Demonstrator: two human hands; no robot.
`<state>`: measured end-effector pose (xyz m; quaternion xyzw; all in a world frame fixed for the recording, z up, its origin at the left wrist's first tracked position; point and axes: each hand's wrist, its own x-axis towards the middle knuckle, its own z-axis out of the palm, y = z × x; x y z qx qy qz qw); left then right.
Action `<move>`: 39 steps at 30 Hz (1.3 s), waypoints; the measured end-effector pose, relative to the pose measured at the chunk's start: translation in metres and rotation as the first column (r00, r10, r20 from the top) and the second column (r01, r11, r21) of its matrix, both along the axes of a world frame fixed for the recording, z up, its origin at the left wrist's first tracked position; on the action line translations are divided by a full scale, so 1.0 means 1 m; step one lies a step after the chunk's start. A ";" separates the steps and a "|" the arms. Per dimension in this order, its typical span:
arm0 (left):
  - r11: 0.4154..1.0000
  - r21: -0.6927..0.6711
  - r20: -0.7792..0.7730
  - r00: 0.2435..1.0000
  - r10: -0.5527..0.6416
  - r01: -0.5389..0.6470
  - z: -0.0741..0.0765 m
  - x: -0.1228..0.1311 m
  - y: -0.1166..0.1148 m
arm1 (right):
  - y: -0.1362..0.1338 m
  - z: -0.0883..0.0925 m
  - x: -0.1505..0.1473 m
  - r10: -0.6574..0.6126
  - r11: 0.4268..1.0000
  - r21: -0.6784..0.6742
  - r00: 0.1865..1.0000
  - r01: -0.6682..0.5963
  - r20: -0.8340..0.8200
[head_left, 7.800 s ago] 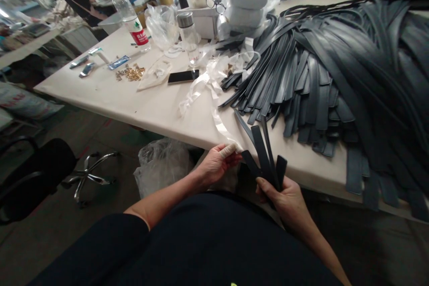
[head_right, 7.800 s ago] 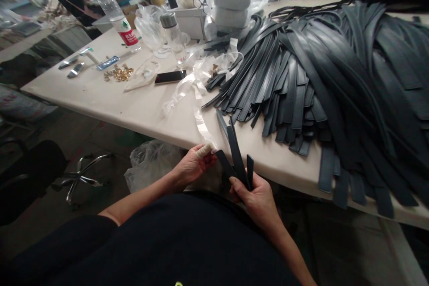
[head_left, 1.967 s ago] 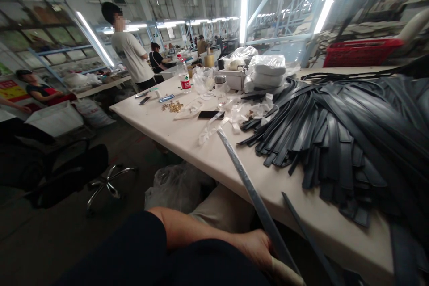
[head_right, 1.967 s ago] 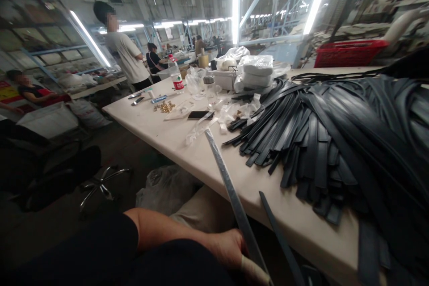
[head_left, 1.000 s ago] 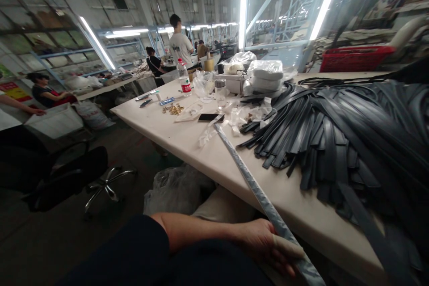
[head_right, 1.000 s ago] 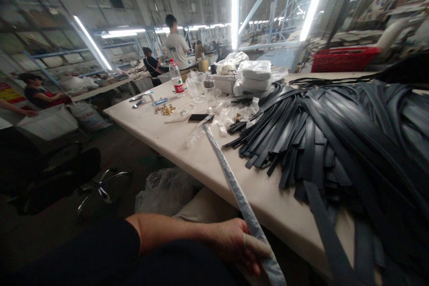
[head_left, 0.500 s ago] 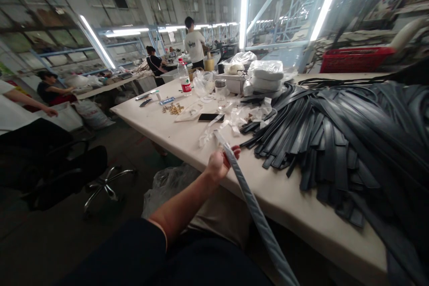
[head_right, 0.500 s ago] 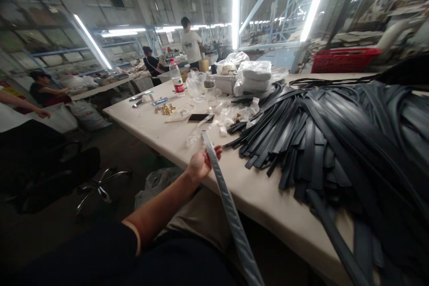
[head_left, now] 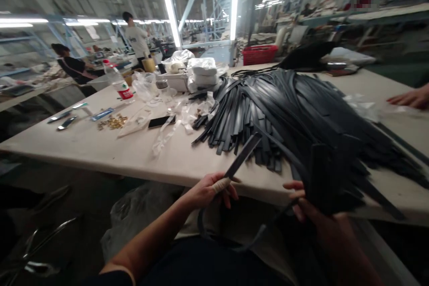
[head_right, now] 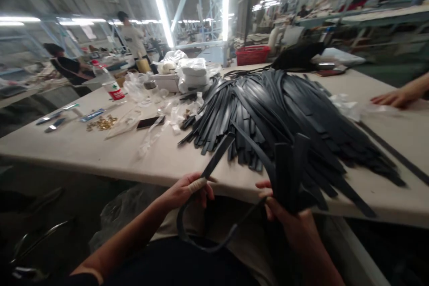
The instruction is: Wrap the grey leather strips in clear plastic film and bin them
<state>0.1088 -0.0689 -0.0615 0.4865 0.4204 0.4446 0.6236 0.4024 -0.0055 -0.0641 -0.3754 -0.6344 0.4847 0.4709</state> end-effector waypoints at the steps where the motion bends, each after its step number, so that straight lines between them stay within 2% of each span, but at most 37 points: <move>1: 0.998 -0.006 -0.044 0.997 -0.057 0.057 0.000 0.003 -0.002 | 0.003 0.005 -0.003 0.008 1.000 -0.021 0.999 -0.009 -0.046; 6: 0.976 -0.060 -0.174 0.960 -0.218 0.211 -0.002 0.012 -0.005 | 0.016 0.027 -0.018 0.029 0.995 -0.084 0.979 -0.047 -0.204; 9: 0.964 -0.087 -0.217 0.940 -0.264 0.251 -0.005 0.014 -0.007 | 0.017 0.029 -0.019 0.053 0.996 -0.060 0.976 -0.067 -0.211; 13: 0.951 -0.101 -0.248 0.919 -0.307 0.291 -0.005 0.016 -0.008 | 0.012 0.031 -0.018 0.006 1.000 -0.029 0.988 -0.011 -0.157; 16: 0.959 0.020 -0.308 0.914 -0.263 0.282 0.004 0.023 -0.005 | 0.006 0.036 -0.024 -0.015 1.000 0.004 0.996 0.016 -0.091; 18: 0.956 0.149 -0.365 0.913 -0.185 0.253 0.012 0.031 0.001 | 0.001 0.040 -0.030 -0.032 0.999 0.033 0.998 0.034 -0.047; 20: 0.949 0.219 -0.424 0.898 -0.118 0.228 0.019 0.041 0.008 | -0.004 0.043 -0.035 -0.074 0.995 0.068 0.997 0.075 -0.019; 24: 0.948 0.201 -0.465 0.875 -0.131 0.248 0.019 0.051 0.013 | -0.009 0.043 -0.031 -0.179 0.974 0.144 0.984 0.177 0.001; 29: 0.943 0.069 -0.426 0.865 -0.266 0.324 0.000 0.044 -0.004 | -0.007 0.045 -0.004 -0.306 0.932 0.176 0.947 0.318 -0.094; 32: 0.943 0.012 -0.464 0.837 -0.290 0.333 -0.006 0.039 -0.011 | -0.008 0.049 0.005 -0.365 0.908 0.152 0.916 0.390 -0.167; 35: 0.942 0.101 -0.433 0.867 -0.248 0.320 0.003 0.042 -0.007 | -0.013 0.052 0.000 -0.377 0.903 0.166 0.917 0.395 -0.128; 39: 0.923 0.251 -0.363 0.912 -0.189 0.291 0.022 0.064 0.006 | -0.023 0.052 -0.019 -0.332 0.917 0.238 0.943 0.320 0.009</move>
